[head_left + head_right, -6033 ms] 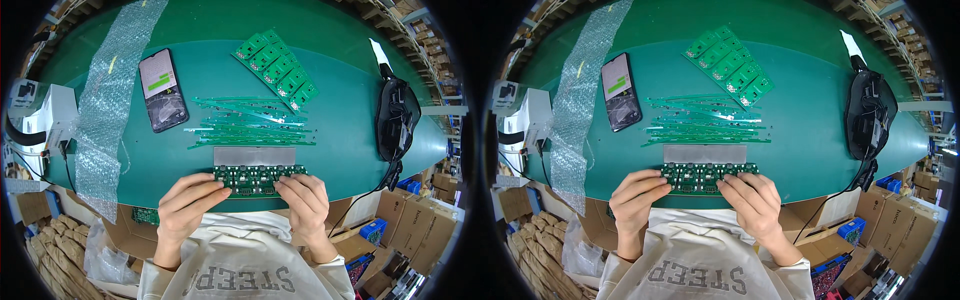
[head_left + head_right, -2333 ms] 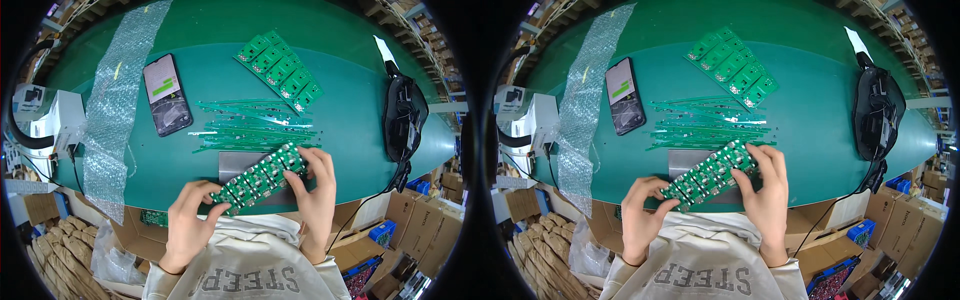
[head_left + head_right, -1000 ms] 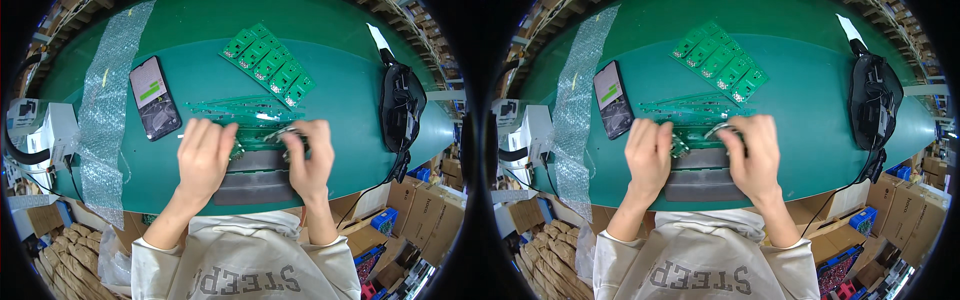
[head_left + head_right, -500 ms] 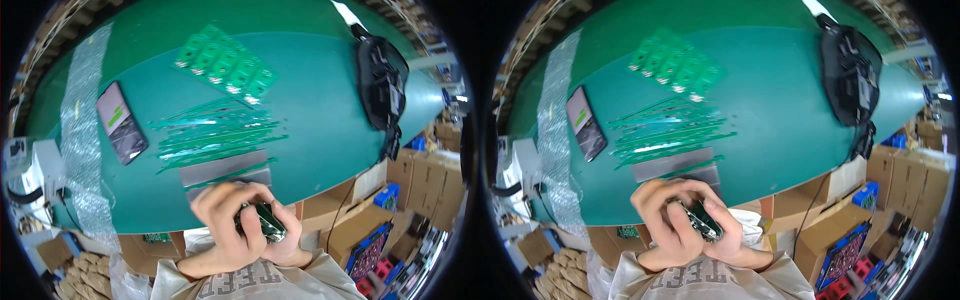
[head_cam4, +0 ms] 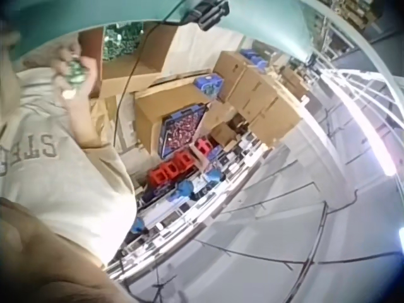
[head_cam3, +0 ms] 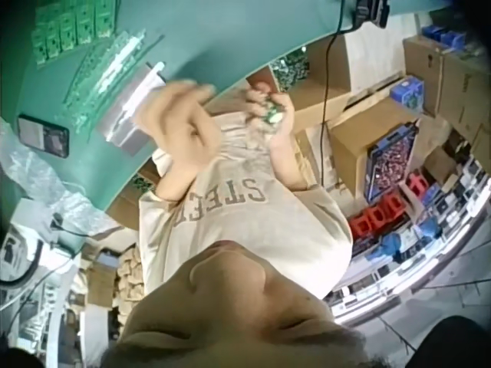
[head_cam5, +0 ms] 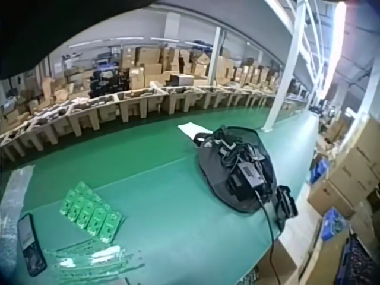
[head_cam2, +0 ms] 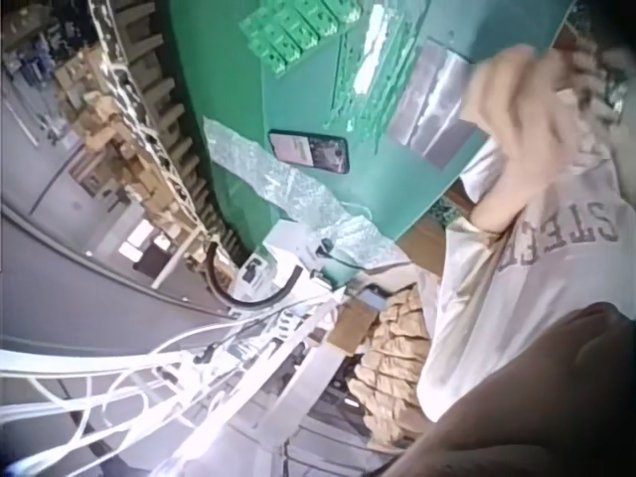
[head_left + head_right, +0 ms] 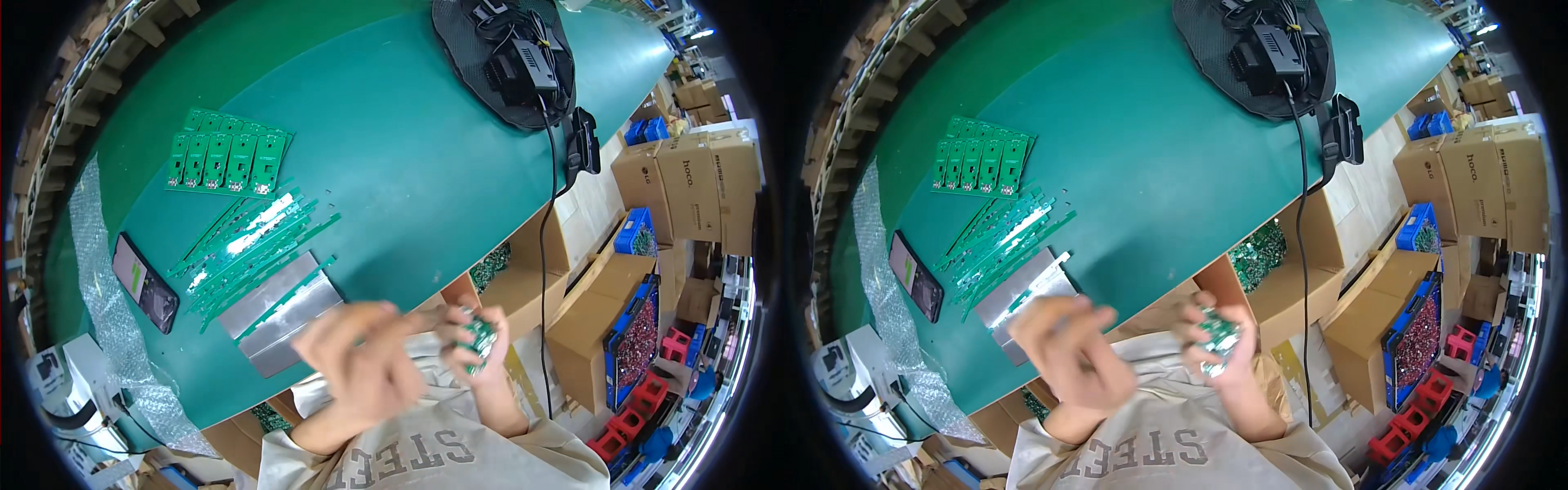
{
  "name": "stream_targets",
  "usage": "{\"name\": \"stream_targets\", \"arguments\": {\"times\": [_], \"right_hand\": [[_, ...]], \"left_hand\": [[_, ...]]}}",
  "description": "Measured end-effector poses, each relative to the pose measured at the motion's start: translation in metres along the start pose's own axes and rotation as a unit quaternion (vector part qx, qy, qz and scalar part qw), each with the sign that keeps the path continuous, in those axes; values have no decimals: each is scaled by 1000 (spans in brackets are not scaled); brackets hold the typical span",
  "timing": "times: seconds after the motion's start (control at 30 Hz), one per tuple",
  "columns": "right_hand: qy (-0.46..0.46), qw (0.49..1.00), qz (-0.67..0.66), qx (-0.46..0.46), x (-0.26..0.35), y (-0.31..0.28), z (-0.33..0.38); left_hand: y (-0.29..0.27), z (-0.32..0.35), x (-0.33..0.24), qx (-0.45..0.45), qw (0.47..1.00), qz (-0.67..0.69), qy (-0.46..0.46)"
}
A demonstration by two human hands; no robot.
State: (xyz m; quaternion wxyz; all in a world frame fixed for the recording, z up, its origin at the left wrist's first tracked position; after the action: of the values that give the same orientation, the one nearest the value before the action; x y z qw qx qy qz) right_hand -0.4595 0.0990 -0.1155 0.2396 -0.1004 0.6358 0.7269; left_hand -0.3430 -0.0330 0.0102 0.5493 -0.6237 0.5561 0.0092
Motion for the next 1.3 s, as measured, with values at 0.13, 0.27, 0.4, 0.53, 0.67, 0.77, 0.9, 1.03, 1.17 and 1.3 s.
{"name": "stream_targets", "arguments": {"times": [0.13,0.27,0.4,0.53,0.67,0.77,0.9,1.03,1.17,1.3], "right_hand": [[-161,886,369,-229,156,-67,24],[-239,811,318,-429,306,-195,71],[-252,800,307,-451,395,-288,139],[-398,819,-104,-401,402,-292,135],[-340,842,-46,-416,402,-272,129],[-165,808,455,-336,365,-225,95],[193,532,801,-197,128,1,5],[202,451,853,167,-10,114,-51],[40,493,865,83,-55,104,-171],[50,491,869,22,-71,77,-238]], "left_hand": [[-27,2,55,75,973,-137,-172],[-53,13,94,142,967,-109,-179],[-59,3,116,105,980,-135,-106],[-62,-9,122,79,984,-126,-100],[-61,-11,124,38,990,-89,-102],[-69,-15,124,20,984,-99,-150],[-97,-48,154,6,957,-183,-224],[-99,-113,220,49,960,-125,-245],[-95,-124,264,45,947,-63,-311],[-88,-114,249,3,948,-60,-312]]}}
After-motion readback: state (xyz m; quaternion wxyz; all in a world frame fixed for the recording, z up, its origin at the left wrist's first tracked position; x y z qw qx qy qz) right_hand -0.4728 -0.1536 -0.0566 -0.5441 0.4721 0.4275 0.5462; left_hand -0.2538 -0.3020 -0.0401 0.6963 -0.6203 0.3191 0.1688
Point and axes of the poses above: each hand's wrist, its own z-axis away from the middle knuckle, its own y-axis out of the palm, x = y × z, the point moved 5 cm from there along -z, towards the middle knuckle, and after that the axes turned 14 degrees about x, right-handed, at the moved point
